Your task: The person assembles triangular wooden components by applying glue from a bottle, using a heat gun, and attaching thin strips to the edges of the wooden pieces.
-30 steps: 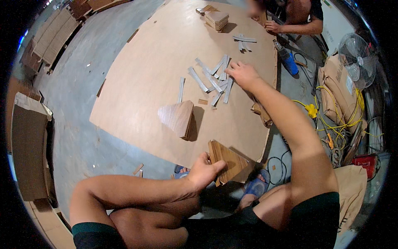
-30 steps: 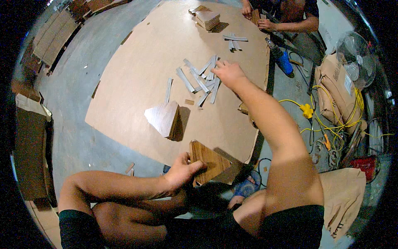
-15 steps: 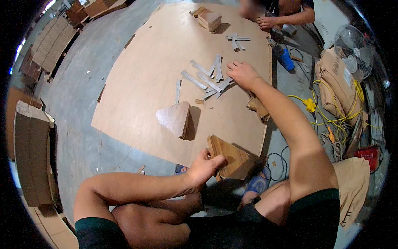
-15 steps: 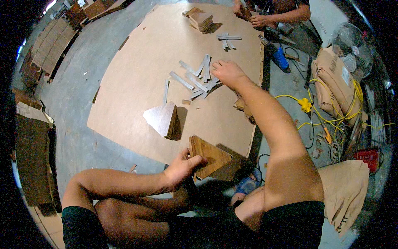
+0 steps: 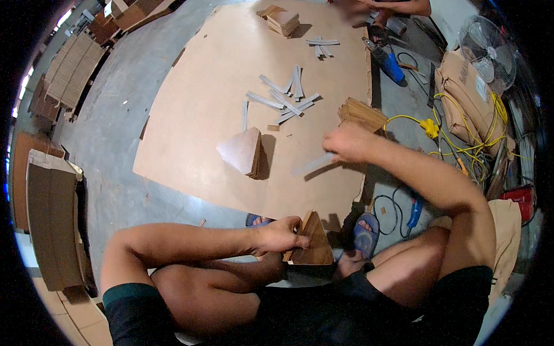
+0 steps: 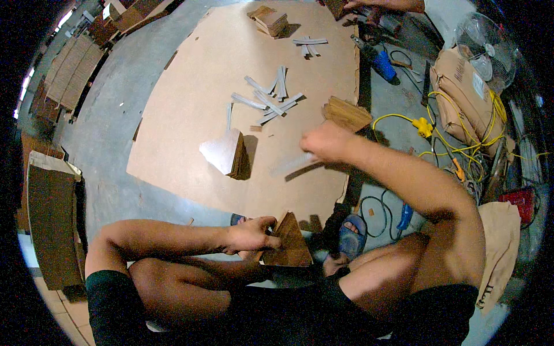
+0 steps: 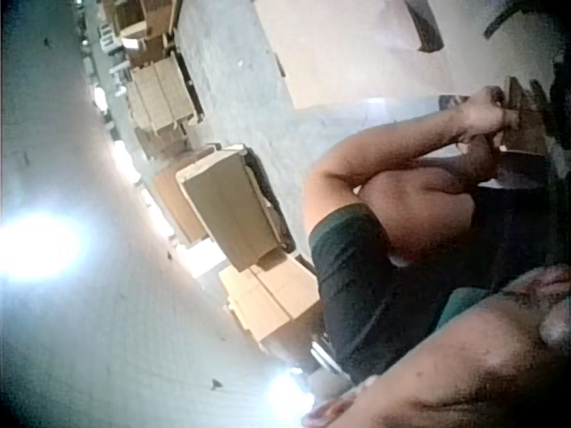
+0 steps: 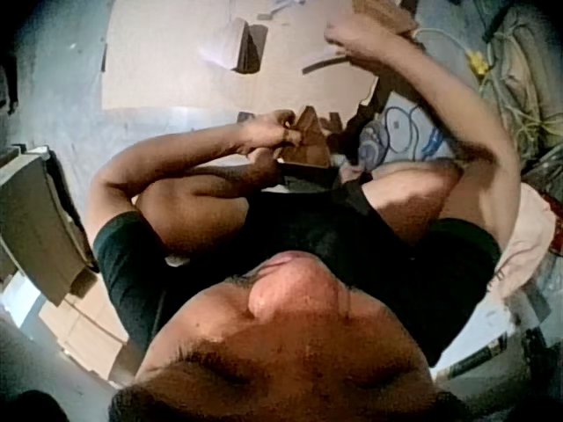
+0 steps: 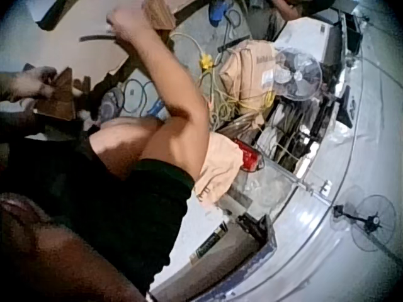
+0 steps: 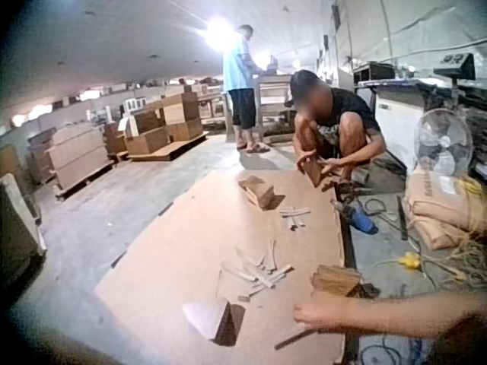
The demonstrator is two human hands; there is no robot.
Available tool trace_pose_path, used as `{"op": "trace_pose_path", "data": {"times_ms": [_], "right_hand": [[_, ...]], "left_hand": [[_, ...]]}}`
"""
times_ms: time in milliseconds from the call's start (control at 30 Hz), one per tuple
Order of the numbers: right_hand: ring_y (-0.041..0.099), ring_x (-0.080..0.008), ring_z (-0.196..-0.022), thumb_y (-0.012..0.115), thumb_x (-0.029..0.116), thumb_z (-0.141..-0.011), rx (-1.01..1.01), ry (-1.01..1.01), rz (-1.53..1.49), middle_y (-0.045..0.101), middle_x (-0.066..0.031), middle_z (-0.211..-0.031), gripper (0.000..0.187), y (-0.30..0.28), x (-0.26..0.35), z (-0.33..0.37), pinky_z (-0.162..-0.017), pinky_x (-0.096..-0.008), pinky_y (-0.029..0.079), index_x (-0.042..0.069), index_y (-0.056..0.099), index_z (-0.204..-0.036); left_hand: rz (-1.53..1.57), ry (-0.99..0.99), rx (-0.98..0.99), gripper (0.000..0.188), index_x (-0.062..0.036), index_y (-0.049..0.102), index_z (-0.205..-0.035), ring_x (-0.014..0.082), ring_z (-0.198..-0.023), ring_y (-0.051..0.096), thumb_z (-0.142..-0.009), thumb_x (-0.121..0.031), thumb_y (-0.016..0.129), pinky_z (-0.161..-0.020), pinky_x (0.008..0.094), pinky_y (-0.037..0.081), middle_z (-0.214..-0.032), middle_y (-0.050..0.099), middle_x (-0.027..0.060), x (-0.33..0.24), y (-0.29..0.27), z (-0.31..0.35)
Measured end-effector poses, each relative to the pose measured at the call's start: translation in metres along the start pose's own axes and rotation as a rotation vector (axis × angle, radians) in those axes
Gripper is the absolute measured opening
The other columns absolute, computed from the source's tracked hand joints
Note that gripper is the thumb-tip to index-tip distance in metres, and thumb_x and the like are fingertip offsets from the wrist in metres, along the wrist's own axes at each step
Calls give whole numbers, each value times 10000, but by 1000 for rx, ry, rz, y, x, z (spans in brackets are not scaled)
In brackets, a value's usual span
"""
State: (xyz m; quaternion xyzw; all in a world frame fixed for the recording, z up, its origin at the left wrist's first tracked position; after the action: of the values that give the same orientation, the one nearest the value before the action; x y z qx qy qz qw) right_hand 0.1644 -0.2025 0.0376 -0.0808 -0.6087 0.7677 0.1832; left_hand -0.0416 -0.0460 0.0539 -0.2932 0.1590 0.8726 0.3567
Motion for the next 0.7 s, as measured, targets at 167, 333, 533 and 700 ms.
{"op": "trace_pose_path", "data": {"times_ms": [167,333,533,700], "right_hand": [[697,-350,-874,774,291,-813,21,40,-14,681,-125,-914,268,24,28,37,-729,-473,570,61,679,-912],[692,-329,-926,780,305,-818,2,191,-108,667,-114,-984,313,21,23,58,-737,-470,566,70,659,-985],[651,-305,-1029,783,281,-802,-47,143,-40,628,-87,-1082,394,31,23,67,-769,-451,566,92,606,-1100],[597,-281,-1110,785,255,-769,-67,117,-30,606,-88,-1116,392,52,36,59,-817,-439,560,96,608,-1080]], "left_hand": [[53,-7,-22,573,87,545,-1272,228,-922,663,-843,-241,737,-802,351,545,-1028,680,178,1,5,-17],[97,24,-97,545,84,551,-1241,182,-746,636,-852,-253,730,-629,310,519,-911,668,138,9,4,-33],[78,-30,-37,488,90,528,-1252,191,-810,636,-903,-199,710,-669,322,537,-988,657,154,-8,14,-28],[64,-16,-93,495,109,553,-1200,172,-681,607,-872,-228,711,-571,310,502,-885,650,123,-14,14,-31]]}}
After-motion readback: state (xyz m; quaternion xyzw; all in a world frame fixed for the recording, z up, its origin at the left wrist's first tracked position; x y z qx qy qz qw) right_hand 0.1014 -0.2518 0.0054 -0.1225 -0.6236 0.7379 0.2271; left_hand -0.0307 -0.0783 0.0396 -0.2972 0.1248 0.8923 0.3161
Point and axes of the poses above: each hand's wrist, its own z-axis away from the middle knuckle, its own y-axis out of the palm, x = y × z, the point moved 5 cm from there along -z, towards the middle knuckle
